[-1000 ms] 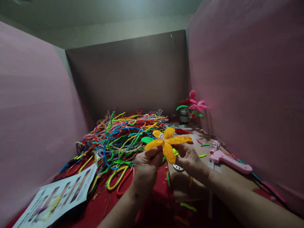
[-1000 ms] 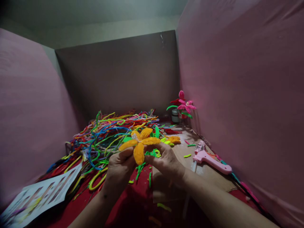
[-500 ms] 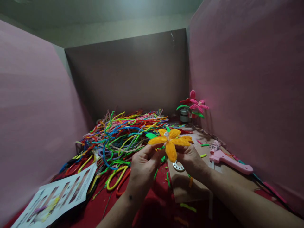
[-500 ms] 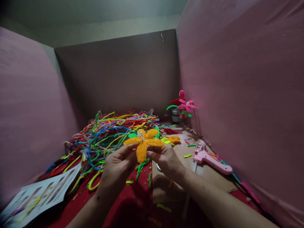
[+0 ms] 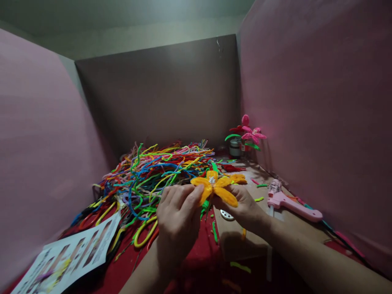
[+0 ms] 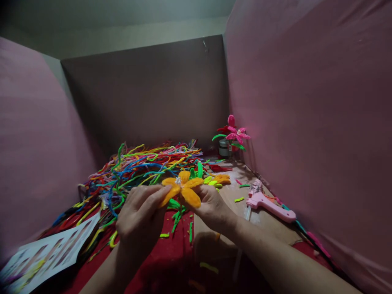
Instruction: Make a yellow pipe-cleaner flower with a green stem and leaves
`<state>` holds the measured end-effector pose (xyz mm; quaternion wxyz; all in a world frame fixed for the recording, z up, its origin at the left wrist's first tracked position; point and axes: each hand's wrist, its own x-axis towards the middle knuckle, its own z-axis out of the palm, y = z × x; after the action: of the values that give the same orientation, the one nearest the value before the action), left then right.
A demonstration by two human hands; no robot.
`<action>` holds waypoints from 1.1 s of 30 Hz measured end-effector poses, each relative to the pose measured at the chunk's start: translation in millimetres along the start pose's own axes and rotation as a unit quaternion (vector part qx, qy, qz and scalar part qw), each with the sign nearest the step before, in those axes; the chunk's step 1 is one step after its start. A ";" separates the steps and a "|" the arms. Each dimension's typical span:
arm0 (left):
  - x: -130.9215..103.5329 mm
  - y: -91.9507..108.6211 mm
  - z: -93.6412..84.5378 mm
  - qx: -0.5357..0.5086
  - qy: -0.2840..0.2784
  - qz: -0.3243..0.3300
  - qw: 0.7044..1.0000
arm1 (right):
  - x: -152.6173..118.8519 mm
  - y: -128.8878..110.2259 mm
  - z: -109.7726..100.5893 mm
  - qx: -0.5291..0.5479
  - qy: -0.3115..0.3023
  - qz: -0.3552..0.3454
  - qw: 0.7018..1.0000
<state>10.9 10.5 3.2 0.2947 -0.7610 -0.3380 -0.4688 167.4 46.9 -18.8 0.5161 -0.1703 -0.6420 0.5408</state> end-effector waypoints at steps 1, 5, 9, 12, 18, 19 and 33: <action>-0.4 0.2 -0.7 0.007 0.000 0.012 1.000 | -0.1 -1.0 0.0 0.009 -0.004 0.005 1.000; 0.4 1.8 -1.6 0.006 0.009 0.021 1.000 | -0.3 0.0 -0.5 0.038 -0.010 0.035 0.999; 2.8 5.0 -1.0 -0.002 0.021 0.011 1.000 | -0.9 6.1 -0.1 0.078 -0.025 0.053 0.995; 3.6 8.2 -2.7 -0.018 0.017 0.011 1.000 | -2.6 11.2 -0.3 0.066 -0.016 0.055 0.996; 3.8 16.9 -7.4 -0.021 0.001 0.023 1.000 | -8.7 24.4 -1.2 -0.003 0.038 -0.011 0.999; 4.4 18.5 -7.6 -0.020 0.001 0.024 1.000 | -9.5 25.8 -0.8 -0.009 0.048 -0.020 0.999; 1.4 14.5 -1.7 -0.083 0.001 -0.030 0.996 | -10.3 20.2 -1.0 -0.017 0.056 -0.055 0.997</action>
<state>22.0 0.9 3.2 0.2164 -0.7719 -0.3206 -0.5044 165.6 46.7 -41.4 0.5774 -0.1739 -0.6296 0.4899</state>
